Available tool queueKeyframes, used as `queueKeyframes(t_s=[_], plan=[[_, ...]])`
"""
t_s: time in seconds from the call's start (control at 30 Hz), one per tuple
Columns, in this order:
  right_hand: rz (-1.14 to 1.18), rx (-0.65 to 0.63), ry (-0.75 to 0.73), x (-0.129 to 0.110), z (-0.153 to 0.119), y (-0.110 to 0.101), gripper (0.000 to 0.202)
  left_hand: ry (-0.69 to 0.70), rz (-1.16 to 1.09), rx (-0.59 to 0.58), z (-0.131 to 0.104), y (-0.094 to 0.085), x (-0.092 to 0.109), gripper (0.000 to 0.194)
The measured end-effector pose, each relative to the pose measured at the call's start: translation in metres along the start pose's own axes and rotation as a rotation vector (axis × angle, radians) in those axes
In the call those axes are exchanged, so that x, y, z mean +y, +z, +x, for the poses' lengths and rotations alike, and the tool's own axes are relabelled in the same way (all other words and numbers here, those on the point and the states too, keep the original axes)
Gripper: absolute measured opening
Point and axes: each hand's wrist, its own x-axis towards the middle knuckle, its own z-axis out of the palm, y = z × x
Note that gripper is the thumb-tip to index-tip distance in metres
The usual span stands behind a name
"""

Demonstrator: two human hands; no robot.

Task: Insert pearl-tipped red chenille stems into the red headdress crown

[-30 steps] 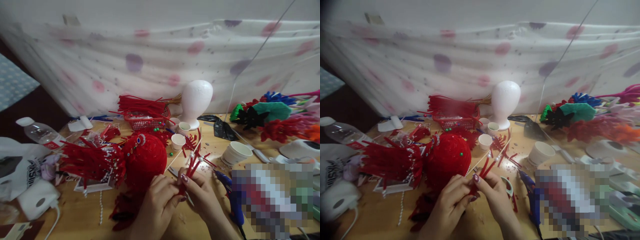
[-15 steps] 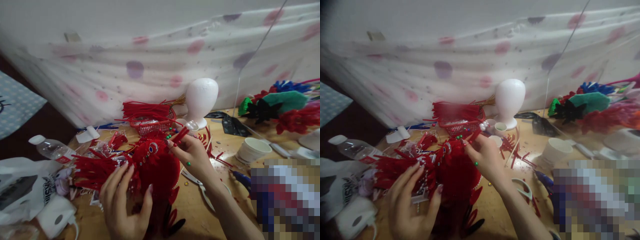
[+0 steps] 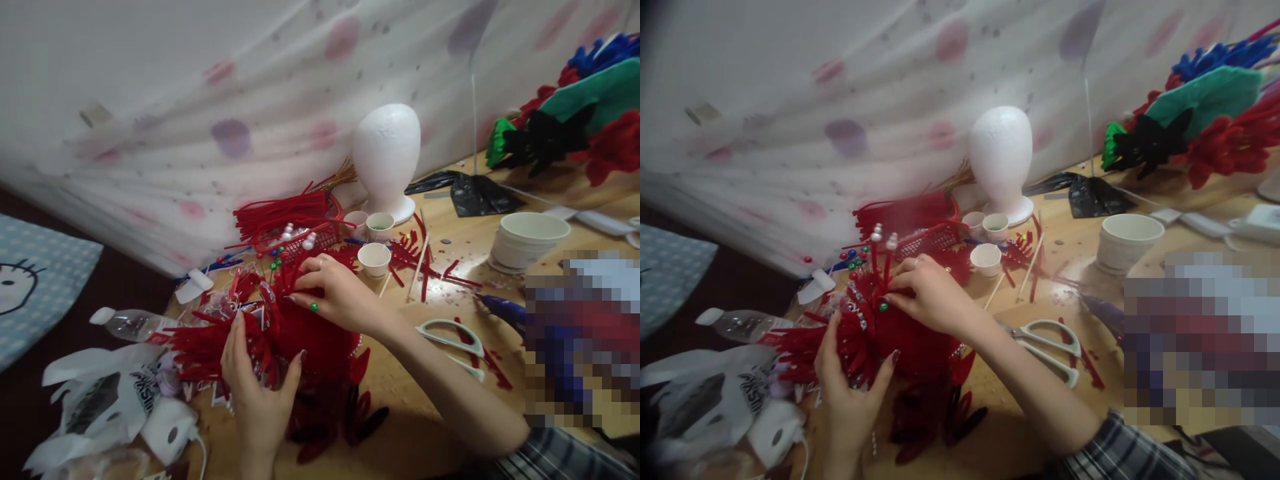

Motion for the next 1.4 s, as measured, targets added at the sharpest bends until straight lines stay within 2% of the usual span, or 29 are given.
queueKeyframes(t_s=[0.13,0.4,0.6,0.67,0.73,0.77,0.8,0.83,0.87,0.93,1.0,1.03,1.1,1.2,1.3,1.4], plan=[[0.035,0.076,-0.056,0.005,-0.007,0.009,0.012,0.001,-0.008,-0.006,-0.001,0.006,0.005,0.091],[0.054,0.188,-0.058,0.007,-0.021,0.024,0.019,-0.052,-0.073,-0.027,-0.004,0.010,0.015,0.094],[0.095,0.145,-0.008,0.002,-0.024,0.016,0.023,-0.017,-0.040,-0.036,-0.010,0.008,0.015,0.092],[0.073,0.153,0.006,0.001,-0.024,0.017,0.022,-0.002,-0.097,0.018,-0.002,0.000,0.009,0.077],[0.055,0.196,0.011,0.001,-0.024,0.021,0.022,-0.045,-0.221,0.118,0.019,-0.012,0.001,0.053],[0.051,0.216,0.005,0.002,-0.025,0.023,0.022,-0.139,-0.288,0.208,0.034,-0.018,-0.004,0.045],[0.049,0.227,-0.002,0.002,-0.025,0.025,0.022,-0.245,-0.383,0.186,0.051,-0.024,-0.008,0.042],[0.043,0.233,-0.012,0.003,-0.027,0.028,0.023,-0.342,-0.485,0.115,0.070,-0.027,-0.012,0.039],[0.033,0.238,-0.025,0.004,-0.028,0.029,0.023,-0.440,-0.579,-0.007,0.088,-0.029,-0.015,0.038],[0.011,0.255,-0.050,0.005,-0.030,0.032,0.024,-0.599,-0.695,-0.371,0.120,-0.026,-0.016,0.038],[-0.009,0.270,-0.061,0.006,-0.031,0.033,0.025,-0.673,-0.831,-0.652,0.143,-0.015,-0.014,0.037],[-0.019,0.273,-0.061,0.005,-0.031,0.033,0.025,-0.673,-0.884,-0.742,0.151,-0.009,-0.012,0.034],[-0.039,0.273,-0.060,0.003,-0.030,0.032,0.025,-0.623,-0.955,-0.840,0.161,0.003,-0.007,0.028],[-0.067,0.268,-0.053,-0.003,-0.028,0.030,0.025,-0.544,-0.958,-0.912,0.171,0.013,0.002,0.022],[-0.076,0.266,-0.024,-0.008,-0.026,0.027,0.025,-0.446,-0.881,-1.042,0.182,0.011,0.013,0.026],[-0.067,0.260,-0.012,-0.007,-0.027,0.028,0.025,-0.237,-0.800,-1.188,0.193,0.008,0.023,0.024]])
